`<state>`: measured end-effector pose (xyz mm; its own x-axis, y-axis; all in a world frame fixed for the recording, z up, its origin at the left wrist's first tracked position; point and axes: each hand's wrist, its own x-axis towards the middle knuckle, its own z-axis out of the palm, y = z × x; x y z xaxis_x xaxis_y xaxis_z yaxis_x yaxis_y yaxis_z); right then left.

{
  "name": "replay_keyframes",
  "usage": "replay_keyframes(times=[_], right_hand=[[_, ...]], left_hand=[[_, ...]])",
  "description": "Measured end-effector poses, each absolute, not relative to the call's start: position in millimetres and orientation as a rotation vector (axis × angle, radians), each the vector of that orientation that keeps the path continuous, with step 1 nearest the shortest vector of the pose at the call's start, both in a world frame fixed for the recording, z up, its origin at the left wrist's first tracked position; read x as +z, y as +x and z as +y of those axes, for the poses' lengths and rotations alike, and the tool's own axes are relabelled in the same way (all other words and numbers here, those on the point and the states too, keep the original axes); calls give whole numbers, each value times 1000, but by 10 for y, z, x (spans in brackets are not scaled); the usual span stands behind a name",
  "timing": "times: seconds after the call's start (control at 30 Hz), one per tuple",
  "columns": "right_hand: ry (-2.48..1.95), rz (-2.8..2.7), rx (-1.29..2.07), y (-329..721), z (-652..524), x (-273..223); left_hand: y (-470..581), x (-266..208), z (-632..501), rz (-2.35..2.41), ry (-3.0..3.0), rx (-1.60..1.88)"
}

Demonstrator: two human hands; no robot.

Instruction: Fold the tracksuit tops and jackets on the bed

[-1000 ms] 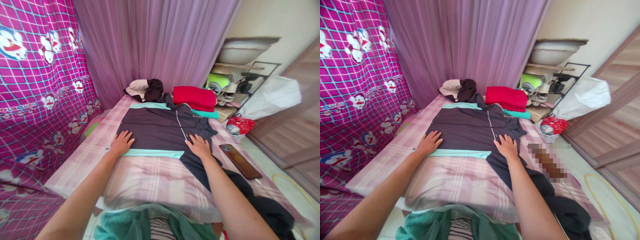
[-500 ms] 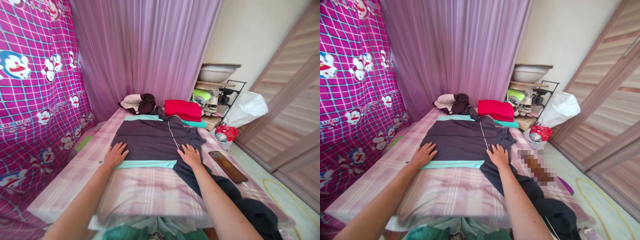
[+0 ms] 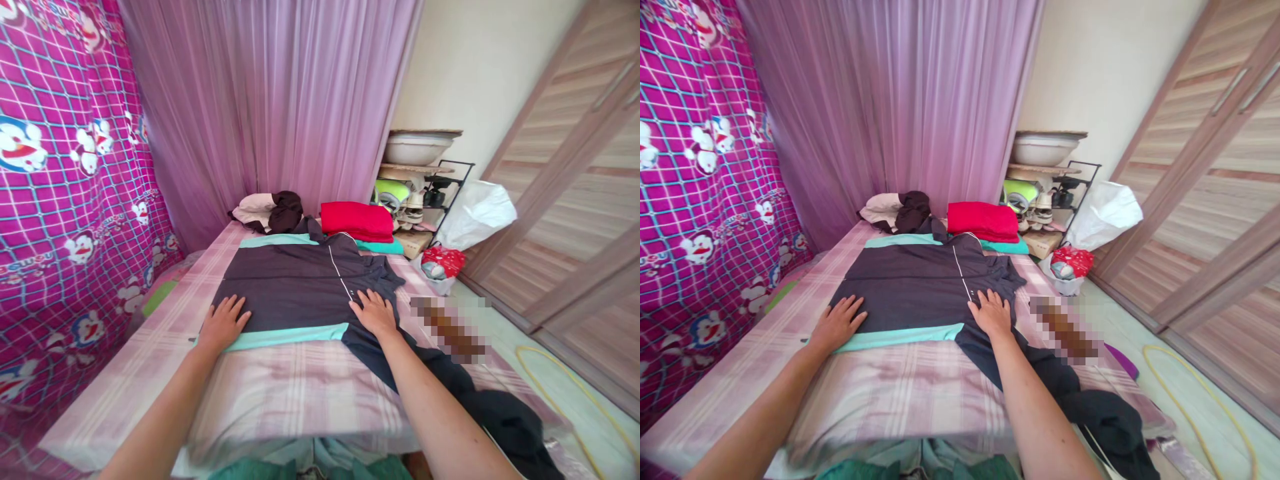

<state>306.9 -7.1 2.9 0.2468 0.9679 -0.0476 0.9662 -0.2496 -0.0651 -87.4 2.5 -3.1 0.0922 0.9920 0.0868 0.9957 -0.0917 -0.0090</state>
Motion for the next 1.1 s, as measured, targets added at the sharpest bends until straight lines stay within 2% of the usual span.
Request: replay_keyframes(times=[0.53, 0.7, 0.9, 1.0, 1.1], right_hand=[[-2490, -1937, 138, 3046, -217, 33], [-2530, -1933, 199, 3024, -104, 254], [-2184, -2078, 86, 2614, 461, 546], [-2027, -2199, 163, 2311, 772, 456], [-1936, -2289, 312, 2273, 1031, 275]], left_hand=[[-893, -50, -89, -2054, -2256, -60], [-914, 52, -48, -2066, -2278, -99], [-681, 409, 404, -2055, -2350, -69], [-465, 341, 704, -1914, -2358, -203], [-341, 144, 919, -1978, -2345, -163]])
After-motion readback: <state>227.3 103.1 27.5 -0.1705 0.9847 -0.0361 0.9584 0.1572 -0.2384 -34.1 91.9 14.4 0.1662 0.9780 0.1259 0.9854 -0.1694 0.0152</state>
